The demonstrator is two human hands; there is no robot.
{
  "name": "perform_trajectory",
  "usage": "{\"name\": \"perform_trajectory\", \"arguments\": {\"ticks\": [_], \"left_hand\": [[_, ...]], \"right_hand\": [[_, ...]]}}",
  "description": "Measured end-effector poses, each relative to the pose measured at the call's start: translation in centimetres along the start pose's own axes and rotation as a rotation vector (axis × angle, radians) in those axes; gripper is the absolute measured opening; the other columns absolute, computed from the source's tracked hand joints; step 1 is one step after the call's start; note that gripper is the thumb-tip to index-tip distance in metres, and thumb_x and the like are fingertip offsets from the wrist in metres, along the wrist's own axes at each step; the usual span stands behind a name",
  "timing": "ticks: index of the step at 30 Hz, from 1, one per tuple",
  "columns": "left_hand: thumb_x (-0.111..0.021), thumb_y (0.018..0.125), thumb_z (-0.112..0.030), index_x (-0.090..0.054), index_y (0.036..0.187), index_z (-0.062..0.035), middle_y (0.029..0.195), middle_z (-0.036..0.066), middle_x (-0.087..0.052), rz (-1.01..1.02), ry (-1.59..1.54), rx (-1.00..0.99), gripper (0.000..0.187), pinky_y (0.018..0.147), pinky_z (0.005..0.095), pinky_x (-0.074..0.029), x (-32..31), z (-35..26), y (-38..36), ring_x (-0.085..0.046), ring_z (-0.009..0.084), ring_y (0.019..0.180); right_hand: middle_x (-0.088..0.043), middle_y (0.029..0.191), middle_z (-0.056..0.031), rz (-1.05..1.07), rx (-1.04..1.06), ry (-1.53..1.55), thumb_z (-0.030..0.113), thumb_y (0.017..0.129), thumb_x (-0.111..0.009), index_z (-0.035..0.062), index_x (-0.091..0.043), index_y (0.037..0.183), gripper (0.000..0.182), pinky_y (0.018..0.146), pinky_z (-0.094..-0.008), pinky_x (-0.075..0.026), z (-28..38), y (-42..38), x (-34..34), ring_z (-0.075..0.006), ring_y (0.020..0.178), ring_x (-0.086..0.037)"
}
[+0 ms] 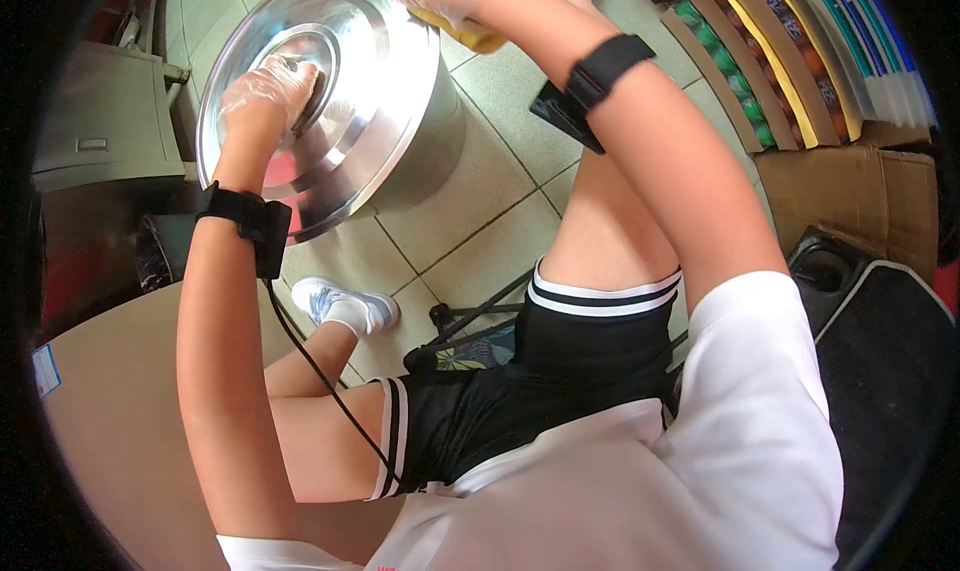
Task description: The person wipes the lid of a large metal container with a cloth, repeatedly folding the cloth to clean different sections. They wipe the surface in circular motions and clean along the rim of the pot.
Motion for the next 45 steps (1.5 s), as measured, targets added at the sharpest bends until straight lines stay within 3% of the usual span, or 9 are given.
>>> {"name": "perform_trajectory", "arguments": {"ticks": [9,11,18,20,30,32,37,41,45], "left_hand": [[-0.036,0.088,-0.054,-0.059,0.122,-0.0089,0.121,0.012,-0.061,-0.010,-0.054,0.060,0.062,0.090,0.0425,-0.046,-0.2,-0.1,-0.1,-0.060,0.0280,0.110],[-0.037,0.087,-0.055,-0.060,0.122,-0.0104,0.120,0.011,-0.062,-0.014,-0.018,0.044,0.061,0.089,0.0428,-0.046,-0.5,-0.1,0.3,-0.061,0.0272,0.110],[-0.036,0.087,-0.056,-0.060,0.122,-0.0088,0.119,0.010,-0.063,-0.032,-0.014,0.020,0.063,0.087,0.0434,-0.046,-0.8,-0.2,0.4,-0.061,0.0268,0.108],[-0.037,0.089,-0.053,-0.062,0.117,-0.0070,0.116,0.017,-0.062,-0.097,-0.034,0.002,0.059,0.091,0.0391,-0.046,-0.5,-0.2,-0.1,-0.060,0.0313,0.107],[-0.035,0.088,-0.055,-0.063,0.116,-0.0054,0.115,0.015,-0.063,-0.020,-0.058,0.021,0.063,0.089,0.0384,-0.047,-0.2,-0.2,0.2,-0.061,0.0280,0.107],[-0.035,0.088,-0.055,-0.063,0.117,-0.0058,0.116,0.016,-0.063,-0.050,-0.043,0.002,0.064,0.090,0.0387,-0.046,-0.4,-0.3,0.2,-0.061,0.0281,0.108],[-0.034,0.088,-0.056,-0.062,0.118,-0.0054,0.117,0.016,-0.063,-0.046,-0.064,0.013,0.065,0.090,0.0396,-0.047,-0.4,-0.3,0.1,-0.060,0.0293,0.109],[-0.040,0.085,-0.057,-0.061,0.120,-0.0100,0.117,0.009,-0.064,-0.026,-0.027,0.053,0.062,0.083,0.0387,-0.049,-0.5,-0.3,0.4,-0.062,0.0242,0.107],[-0.040,0.086,-0.057,-0.062,0.120,-0.0097,0.118,0.009,-0.064,-0.011,-0.052,0.050,0.062,0.083,0.0390,-0.049,-0.4,-0.3,0.3,-0.061,0.0245,0.108]], "right_hand": [[-0.067,0.093,-0.0146,-0.008,0.038,-0.112,0.027,0.077,-0.062,0.0061,-0.067,0.091,0.026,0.082,-0.0399,-0.048,0.8,-0.8,-0.5,-0.0304,0.093,-0.063],[-0.064,0.066,-0.0156,-0.104,0.233,0.003,0.047,0.082,-0.063,0.0072,-0.071,0.087,0.040,0.060,-0.0384,-0.051,-0.3,-1.7,-2.7,-0.0290,0.060,-0.063],[-0.066,0.075,-0.0119,0.126,0.254,0.058,0.045,0.079,-0.066,0.0171,-0.071,0.094,0.033,0.065,-0.0392,-0.051,4.1,-9.1,-5.9,-0.0304,0.069,-0.064],[-0.066,0.074,-0.0138,0.154,0.276,0.095,0.049,0.078,-0.066,0.0129,-0.069,0.090,0.038,0.066,-0.0402,-0.051,5.1,-10.0,-6.1,-0.0328,0.071,-0.064],[-0.065,0.081,-0.0129,-0.426,0.267,0.059,0.030,0.079,-0.065,0.0098,-0.063,0.093,0.024,0.069,-0.0431,-0.049,0.3,-3.9,-0.5,-0.0320,0.077,-0.063],[-0.065,0.093,-0.0081,-0.684,0.674,-0.223,0.021,0.076,-0.068,0.0121,-0.065,0.101,0.026,0.076,-0.0362,-0.047,0.2,-2.3,0.1,-0.0281,0.086,-0.061],[-0.062,0.103,-0.0027,-0.424,0.826,-0.477,0.012,0.075,-0.058,0.0119,-0.065,0.100,0.027,0.094,-0.0353,-0.038,1.9,-0.9,-0.8,-0.0196,0.105,-0.055],[-0.064,0.097,-0.0081,-0.274,0.901,-0.561,0.022,0.076,-0.060,0.0106,-0.065,0.092,0.021,0.094,-0.0419,-0.041,1.3,1.2,-0.7,-0.0257,0.103,-0.057],[-0.057,0.098,-0.0038,-0.353,1.107,-0.468,0.020,0.076,-0.055,0.0145,-0.062,0.094,0.020,0.100,-0.0452,-0.034,0.8,2.1,-0.5,-0.0218,0.108,-0.049]]}}
Point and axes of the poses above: each hand's wrist, its own y-axis towards the middle knuckle, its own x-axis out of the back of the hand, z = x × y, the point moved 3 cm from there along y, towards the middle knuckle
